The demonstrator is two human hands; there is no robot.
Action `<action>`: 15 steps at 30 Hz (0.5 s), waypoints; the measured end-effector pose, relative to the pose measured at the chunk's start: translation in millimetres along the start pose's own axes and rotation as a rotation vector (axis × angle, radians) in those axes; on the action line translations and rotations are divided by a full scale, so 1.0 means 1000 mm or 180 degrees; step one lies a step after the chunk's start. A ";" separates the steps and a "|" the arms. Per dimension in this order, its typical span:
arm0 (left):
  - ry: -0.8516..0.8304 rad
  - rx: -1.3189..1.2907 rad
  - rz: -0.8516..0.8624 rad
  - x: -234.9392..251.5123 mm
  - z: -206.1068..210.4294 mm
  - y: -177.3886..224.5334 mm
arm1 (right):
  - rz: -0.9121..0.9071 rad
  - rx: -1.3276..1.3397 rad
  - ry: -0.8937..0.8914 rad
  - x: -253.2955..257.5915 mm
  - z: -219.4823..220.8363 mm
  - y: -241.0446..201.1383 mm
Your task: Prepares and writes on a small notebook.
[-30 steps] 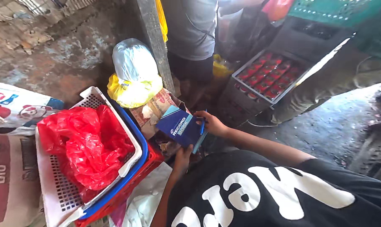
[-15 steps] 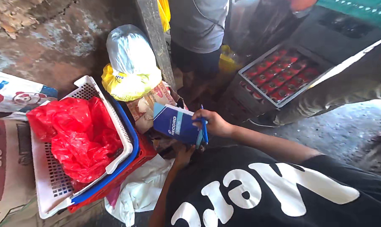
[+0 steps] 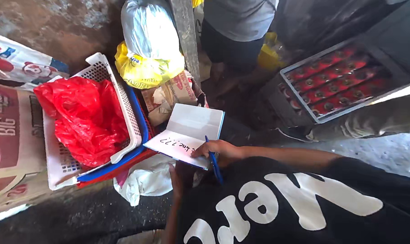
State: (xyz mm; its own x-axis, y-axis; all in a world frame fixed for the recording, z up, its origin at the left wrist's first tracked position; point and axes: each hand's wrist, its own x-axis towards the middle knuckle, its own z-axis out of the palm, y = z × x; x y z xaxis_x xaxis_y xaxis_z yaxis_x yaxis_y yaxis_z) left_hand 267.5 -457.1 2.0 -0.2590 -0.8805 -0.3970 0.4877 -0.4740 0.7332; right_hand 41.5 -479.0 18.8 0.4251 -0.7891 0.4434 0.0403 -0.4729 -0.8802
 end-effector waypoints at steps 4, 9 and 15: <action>-0.0317 0.0880 0.0368 -0.015 -0.001 -0.002 | -0.0029 -0.0063 -0.0080 0.000 0.005 0.001; 0.1269 0.1199 -0.0266 -0.029 0.086 0.034 | 0.0032 -0.0013 -0.0547 -0.003 -0.002 -0.001; 0.1249 0.1064 -0.0232 -0.036 0.079 0.021 | 0.1042 -0.1318 0.0163 -0.021 -0.052 0.000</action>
State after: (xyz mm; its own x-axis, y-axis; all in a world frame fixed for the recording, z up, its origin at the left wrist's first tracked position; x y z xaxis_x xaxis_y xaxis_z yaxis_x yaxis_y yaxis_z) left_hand 221.2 -435.8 75.5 0.0811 -0.8079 -0.5837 0.1705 -0.5657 0.8068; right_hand -14.6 -483.2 18.7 0.3105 -0.9347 0.1732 -0.4522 -0.3055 -0.8380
